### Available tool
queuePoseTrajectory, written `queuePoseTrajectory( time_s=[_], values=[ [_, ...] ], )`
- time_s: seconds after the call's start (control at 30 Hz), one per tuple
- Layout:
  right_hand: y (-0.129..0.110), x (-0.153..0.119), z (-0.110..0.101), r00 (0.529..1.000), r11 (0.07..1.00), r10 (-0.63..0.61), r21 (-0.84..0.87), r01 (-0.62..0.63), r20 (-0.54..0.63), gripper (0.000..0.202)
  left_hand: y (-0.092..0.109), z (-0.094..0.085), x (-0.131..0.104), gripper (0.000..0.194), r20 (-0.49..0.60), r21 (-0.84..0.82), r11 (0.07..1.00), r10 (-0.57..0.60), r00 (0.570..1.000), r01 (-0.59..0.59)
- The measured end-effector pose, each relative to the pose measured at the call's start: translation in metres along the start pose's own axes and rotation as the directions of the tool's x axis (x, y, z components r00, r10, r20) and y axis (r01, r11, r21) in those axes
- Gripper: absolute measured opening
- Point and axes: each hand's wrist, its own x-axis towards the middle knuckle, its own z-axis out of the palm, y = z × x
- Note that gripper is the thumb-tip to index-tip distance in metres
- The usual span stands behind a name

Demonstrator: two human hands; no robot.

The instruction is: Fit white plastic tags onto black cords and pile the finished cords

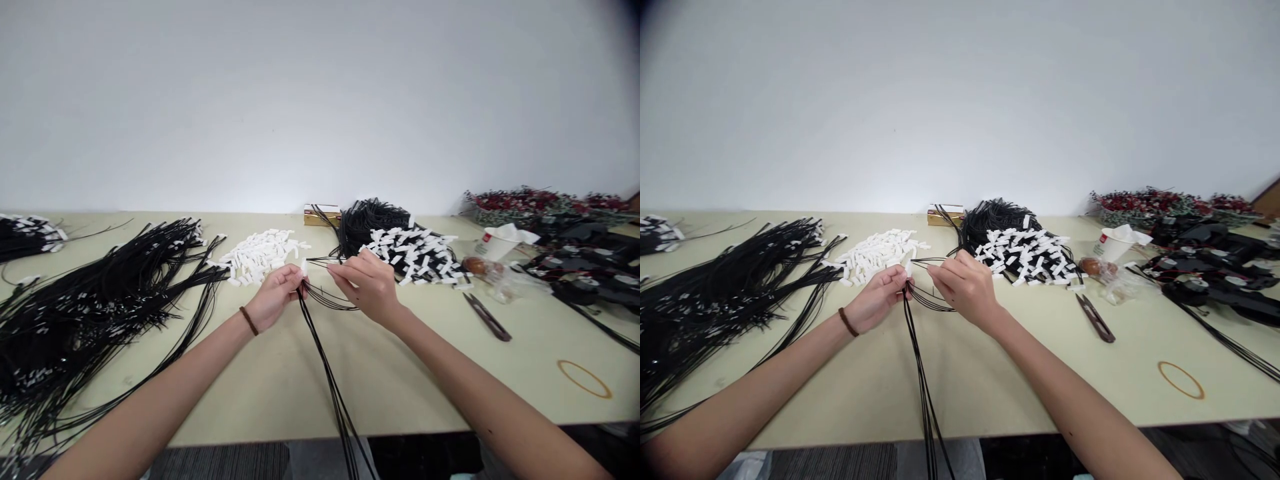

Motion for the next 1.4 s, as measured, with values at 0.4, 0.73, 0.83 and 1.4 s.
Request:
queuePoseTrajectory(
  time_s=[0.4,0.73,0.83,1.4],
  values=[
    [0.0019,-0.0011,0.0011,0.999,1.0,0.002,0.007,-0.003,0.045,0.01,0.0013,-0.0009,-0.0013,0.023,0.026,0.042,0.999,-0.002,1.0,0.001],
    [0.0006,0.0018,-0.0004,0.997,0.995,0.035,0.095,-0.041,0.067,0.009,0.0059,0.0004,-0.0022,0.025,0.053,0.246,0.967,0.061,0.997,-0.072],
    [0.001,0.0022,0.0,0.996,0.994,0.041,0.101,-0.049,0.076,0.01,0.0072,0.0008,-0.0025,0.025,0.084,0.303,0.948,0.072,0.994,-0.094],
    [-0.0012,0.0017,0.0028,0.985,0.967,0.092,0.221,-0.124,0.148,0.011,0.0072,0.0008,-0.003,0.024,0.092,0.305,0.946,0.082,0.992,-0.106]
  ],
)
